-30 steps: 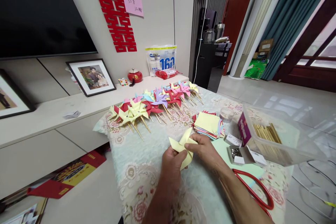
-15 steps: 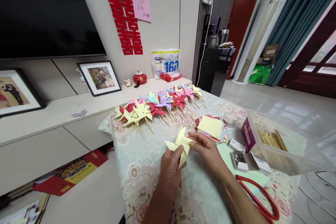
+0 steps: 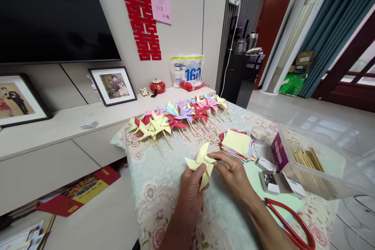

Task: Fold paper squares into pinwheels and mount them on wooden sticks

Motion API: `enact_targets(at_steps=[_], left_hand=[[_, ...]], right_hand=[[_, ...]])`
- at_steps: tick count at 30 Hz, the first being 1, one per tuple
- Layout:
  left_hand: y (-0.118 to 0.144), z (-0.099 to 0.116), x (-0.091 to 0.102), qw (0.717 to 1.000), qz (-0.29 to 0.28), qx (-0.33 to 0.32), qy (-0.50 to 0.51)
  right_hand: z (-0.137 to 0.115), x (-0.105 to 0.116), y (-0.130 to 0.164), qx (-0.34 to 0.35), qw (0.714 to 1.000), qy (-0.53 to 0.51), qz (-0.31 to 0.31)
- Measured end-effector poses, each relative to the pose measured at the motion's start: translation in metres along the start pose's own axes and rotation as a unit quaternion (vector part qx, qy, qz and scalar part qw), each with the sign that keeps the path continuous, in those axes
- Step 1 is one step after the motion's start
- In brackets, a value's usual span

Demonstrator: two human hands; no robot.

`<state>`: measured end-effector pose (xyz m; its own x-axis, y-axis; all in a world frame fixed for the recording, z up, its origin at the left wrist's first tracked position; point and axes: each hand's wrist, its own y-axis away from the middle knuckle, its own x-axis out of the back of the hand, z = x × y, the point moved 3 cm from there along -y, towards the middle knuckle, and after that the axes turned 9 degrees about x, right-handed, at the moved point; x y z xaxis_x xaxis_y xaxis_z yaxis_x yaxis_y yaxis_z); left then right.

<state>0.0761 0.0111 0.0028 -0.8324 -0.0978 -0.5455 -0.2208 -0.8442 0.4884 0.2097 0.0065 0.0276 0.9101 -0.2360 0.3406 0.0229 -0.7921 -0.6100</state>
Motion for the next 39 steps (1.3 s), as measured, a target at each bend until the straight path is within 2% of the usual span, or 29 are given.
enact_targets(at_steps=[8, 19, 22, 25, 26, 28, 31, 34, 36, 39], left_hand=[[0.0, 0.0, 0.0, 1.0, 0.002, 0.0, 0.008], [-0.002, -0.002, 0.003, 1.0, 0.006, -0.023, 0.017], [-0.002, 0.001, 0.003, 0.997, 0.009, -0.069, 0.02], [0.001, 0.008, 0.006, 0.983, 0.07, -0.165, -0.032], [0.004, 0.011, 0.007, 0.97, 0.097, -0.209, -0.078], [0.01, 0.016, 0.006, 0.919, 0.132, -0.318, -0.191], [0.019, 0.019, 0.0, 0.814, 0.129, -0.467, -0.321], [0.023, 0.017, -0.003, 0.737, 0.125, -0.549, -0.373], [0.024, 0.015, -0.005, 0.706, 0.126, -0.58, -0.386], [0.025, 0.012, -0.007, 0.697, 0.121, -0.586, -0.395]], right_hand=[[-0.003, 0.001, 0.0, 0.009, 1.0, 0.02, 0.016], [-0.007, 0.0, 0.0, 0.055, 0.998, 0.024, -0.007], [-0.012, 0.003, 0.001, 0.071, 0.997, 0.026, 0.007], [-0.017, 0.007, 0.002, 0.068, 0.997, 0.016, 0.028], [-0.018, 0.008, 0.002, 0.06, 0.997, 0.006, 0.036], [-0.019, 0.008, 0.003, 0.042, 0.998, -0.024, 0.051], [-0.016, 0.006, 0.002, 0.001, 0.995, -0.082, 0.057], [-0.012, 0.002, 0.001, -0.049, 0.99, -0.12, 0.048], [-0.01, 0.001, 0.001, -0.073, 0.988, -0.129, 0.048], [-0.006, -0.001, 0.001, -0.092, 0.986, -0.125, 0.055]])
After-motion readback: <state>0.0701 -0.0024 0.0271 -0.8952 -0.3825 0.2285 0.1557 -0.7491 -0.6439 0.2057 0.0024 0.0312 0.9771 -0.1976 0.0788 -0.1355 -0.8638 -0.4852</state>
